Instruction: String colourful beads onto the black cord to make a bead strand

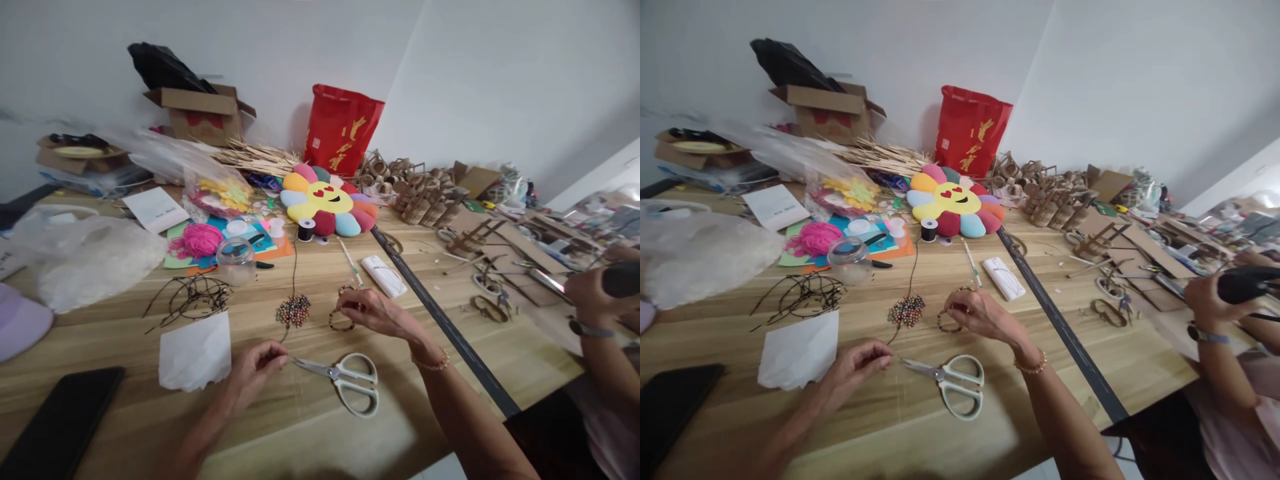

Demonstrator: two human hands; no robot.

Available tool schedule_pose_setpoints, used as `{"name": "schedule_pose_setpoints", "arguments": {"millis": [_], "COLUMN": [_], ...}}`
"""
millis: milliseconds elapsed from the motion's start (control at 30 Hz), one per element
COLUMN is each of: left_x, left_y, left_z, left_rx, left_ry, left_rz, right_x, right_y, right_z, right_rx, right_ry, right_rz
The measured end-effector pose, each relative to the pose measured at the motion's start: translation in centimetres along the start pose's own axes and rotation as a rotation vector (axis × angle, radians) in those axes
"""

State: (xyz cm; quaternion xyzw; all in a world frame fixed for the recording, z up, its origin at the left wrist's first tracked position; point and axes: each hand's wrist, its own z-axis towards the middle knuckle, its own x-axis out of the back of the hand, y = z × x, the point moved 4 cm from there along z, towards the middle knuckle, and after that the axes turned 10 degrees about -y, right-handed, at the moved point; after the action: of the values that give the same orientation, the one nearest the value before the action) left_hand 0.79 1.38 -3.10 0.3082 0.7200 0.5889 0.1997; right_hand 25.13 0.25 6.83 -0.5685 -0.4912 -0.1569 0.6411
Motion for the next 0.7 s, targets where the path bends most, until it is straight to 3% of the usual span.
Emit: {"name": "schedule_pose_setpoints", "arguments": {"millis": [200,333,433,500,700], "left_x": [-0.1,-0.1,-0.1,-0.1,-0.1], "left_y": [0.1,-0.2,-0.6,-0.8,-0.6], "left_z": [-0.1,-0.2,0.0,0.1,0.1], "left_rx": [-0.021,-0.026,-0.033,-0.023,-0.003], "left_ry": [-0.012,-0.016,-0.028,-0.036,-0.045], "left_rz": [0.048,0.064,0.056,0.049,0.039], "right_x": [1.4,2.3,2.3,1.6,-3.3], "right_y": [5.9,7.8,6.6,4.8,-0.9], "right_z": [-1.0,-1.7,-2.1,-2.3,-4.0], "right_rx": [-0.166,-0.291,-0.262,-0.217,-0.176], "right_ry": [0.027,0.200,0.265,0.214,-0.176], "right_rz": [-0.050,-0.196,-0.176,-0.134,-0.242]}}
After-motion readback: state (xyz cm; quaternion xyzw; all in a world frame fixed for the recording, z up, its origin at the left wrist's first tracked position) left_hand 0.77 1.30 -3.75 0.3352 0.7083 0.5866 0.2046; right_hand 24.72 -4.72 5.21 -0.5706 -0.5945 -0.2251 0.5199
